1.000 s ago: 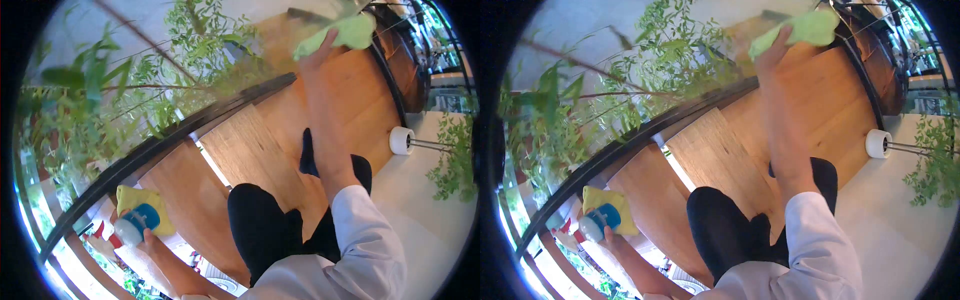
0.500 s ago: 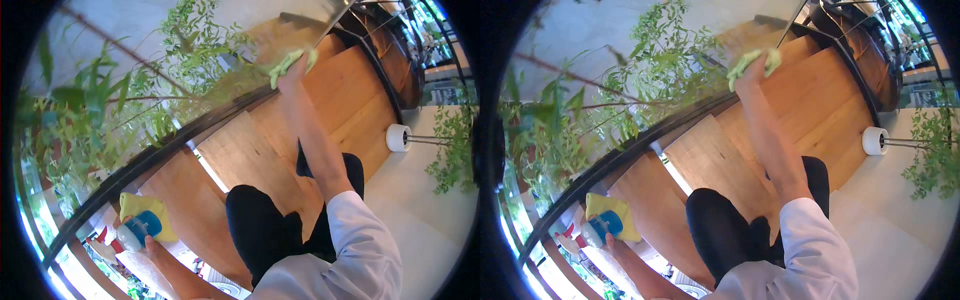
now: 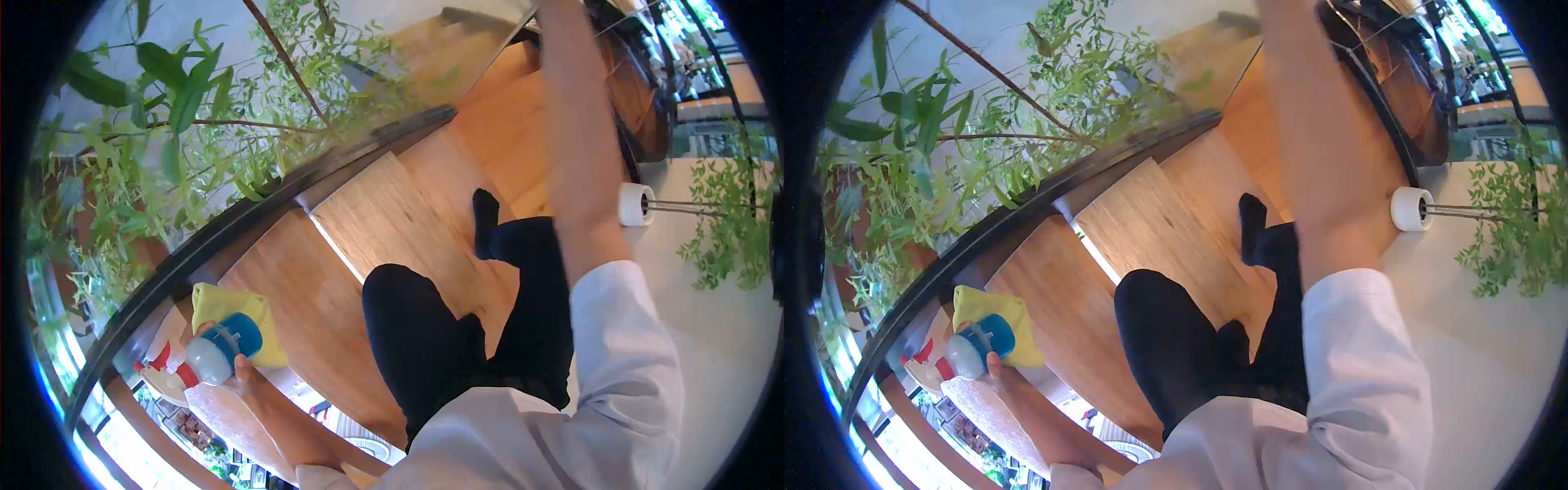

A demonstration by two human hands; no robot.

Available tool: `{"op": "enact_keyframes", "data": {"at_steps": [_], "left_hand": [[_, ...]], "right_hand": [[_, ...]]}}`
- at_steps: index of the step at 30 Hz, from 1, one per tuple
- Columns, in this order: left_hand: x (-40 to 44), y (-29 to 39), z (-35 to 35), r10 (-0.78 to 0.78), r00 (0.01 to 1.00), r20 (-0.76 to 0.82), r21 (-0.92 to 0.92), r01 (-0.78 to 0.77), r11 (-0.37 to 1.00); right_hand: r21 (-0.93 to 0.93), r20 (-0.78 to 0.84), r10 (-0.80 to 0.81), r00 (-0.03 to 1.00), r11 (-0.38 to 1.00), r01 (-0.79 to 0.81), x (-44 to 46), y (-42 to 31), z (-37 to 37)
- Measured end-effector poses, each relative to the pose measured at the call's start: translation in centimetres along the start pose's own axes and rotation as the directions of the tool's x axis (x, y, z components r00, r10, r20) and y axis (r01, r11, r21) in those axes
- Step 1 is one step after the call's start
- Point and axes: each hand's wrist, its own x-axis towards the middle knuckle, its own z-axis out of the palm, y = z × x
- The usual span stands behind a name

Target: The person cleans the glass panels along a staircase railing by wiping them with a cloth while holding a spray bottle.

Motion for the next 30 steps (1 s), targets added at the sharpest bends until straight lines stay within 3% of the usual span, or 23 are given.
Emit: {"op": "enact_keyframes", "data": {"at_steps": [3, 5, 6, 7, 8, 10, 11, 14, 15, 17, 18, 20, 21, 23, 25, 26, 28, 30], "left_hand": [[0.1, 0.9, 1.1, 0.050, 0.999, -0.021, 0.035, -0.049, 0.998], [-1.0, -0.8, -0.1, -0.060, 0.997, -0.057, -0.022, 0.059, 0.998], [-2.0, -2.5, -1.2, -0.046, 0.997, -0.058, -0.001, 0.046, 0.999], [-3.0, -5.0, -2.4, -0.102, 0.987, -0.122, -0.006, 0.102, 0.995], [-3.3, -6.1, -3.0, -0.157, 0.971, -0.180, -0.015, 0.157, 0.987], [-4.0, -4.4, -0.6, -0.193, 0.962, -0.193, -0.011, 0.194, 0.981], [-4.6, -5.2, -0.6, -0.246, 0.960, -0.138, -0.086, 0.235, 0.968], [-5.4, 0.9, 4.8, -0.275, 0.955, -0.110, -0.117, 0.262, 0.958], [-5.4, 2.2, 6.1, -0.257, 0.962, -0.087, -0.138, 0.244, 0.960], [-4.8, 7.6, 10.8, -0.290, 0.952, -0.103, -0.155, 0.272, 0.950], [-4.5, 10.2, 12.8, -0.337, 0.939, -0.071, -0.173, 0.321, 0.931], [-5.3, 10.3, 15.4, -0.359, 0.929, -0.091, -0.253, 0.327, 0.911], [-5.2, 12.5, 17.1, -0.388, 0.922, -0.010, -0.306, 0.367, 0.879], [-4.1, 20.3, 20.8, -0.408, 0.900, 0.150, -0.355, 0.435, 0.828], [-2.0, 28.6, 22.4, -0.438, 0.867, 0.237, -0.312, 0.495, 0.811], [-1.4, 31.3, 22.2, -0.473, 0.847, 0.240, -0.274, 0.527, 0.804], [-1.9, 31.4, 21.0, -0.460, 0.841, 0.287, -0.353, 0.539, 0.765], [0.6, 37.3, 19.7, -0.490, 0.841, 0.228, -0.352, 0.540, 0.764]], "right_hand": [[0.067, -0.143, 0.353, 0.925, 0.935, -0.347, -12.2, 6.4, -2.7], [0.158, -0.213, 0.608, 0.765, 0.794, -0.587, -21.5, 9.9, -4.6], [0.246, -0.226, 0.764, 0.604, 0.645, -0.723, -26.3, 11.2, -5.7], [0.391, -0.205, 0.939, 0.277, 0.338, -0.856, -31.0, 12.1, -6.7], [0.555, -0.156, 0.984, -0.089, 0.013, -0.832, -35.6, 13.0, -7.6], [0.470, -0.066, 0.938, -0.341, -0.272, -0.840, -35.9, 9.3, -9.7], [0.478, -0.052, 0.941, -0.334, -0.270, -0.836, -34.8, 10.0, -9.8], [0.526, 0.144, 0.908, -0.393, -0.407, -0.747, -35.4, 14.1, -12.8], [0.481, 0.257, 0.904, -0.341, -0.426, -0.766, -34.4, 14.1, -13.8], [0.136, 0.315, 0.846, -0.431, -0.489, -0.862, -29.5, 11.2, -14.1], [-0.176, 0.213, 0.813, -0.542, -0.514, -0.840, -24.9, 8.0, -14.3], [-0.378, 0.317, 0.854, -0.413, -0.286, -0.881, -21.2, 3.7, -16.5], [-0.468, 0.356, 0.859, -0.369, -0.177, -0.866, -20.0, 1.9, -17.5], [-0.584, 0.384, 0.831, -0.402, -0.119, -0.803, -16.0, -1.6, -18.8], [-0.630, 0.418, 0.782, -0.462, -0.117, -0.768, -8.5, -6.3, -18.3], [-0.605, 0.512, 0.679, -0.526, -0.149, -0.782, -6.1, -7.5, -18.2], [-0.627, 0.605, 0.511, -0.610, -0.167, -0.761, -0.9, -11.1, -16.7], [-0.534, 0.638, 0.532, -0.557, -0.215, -0.818, 5.8, -15.1, -13.7]]}}
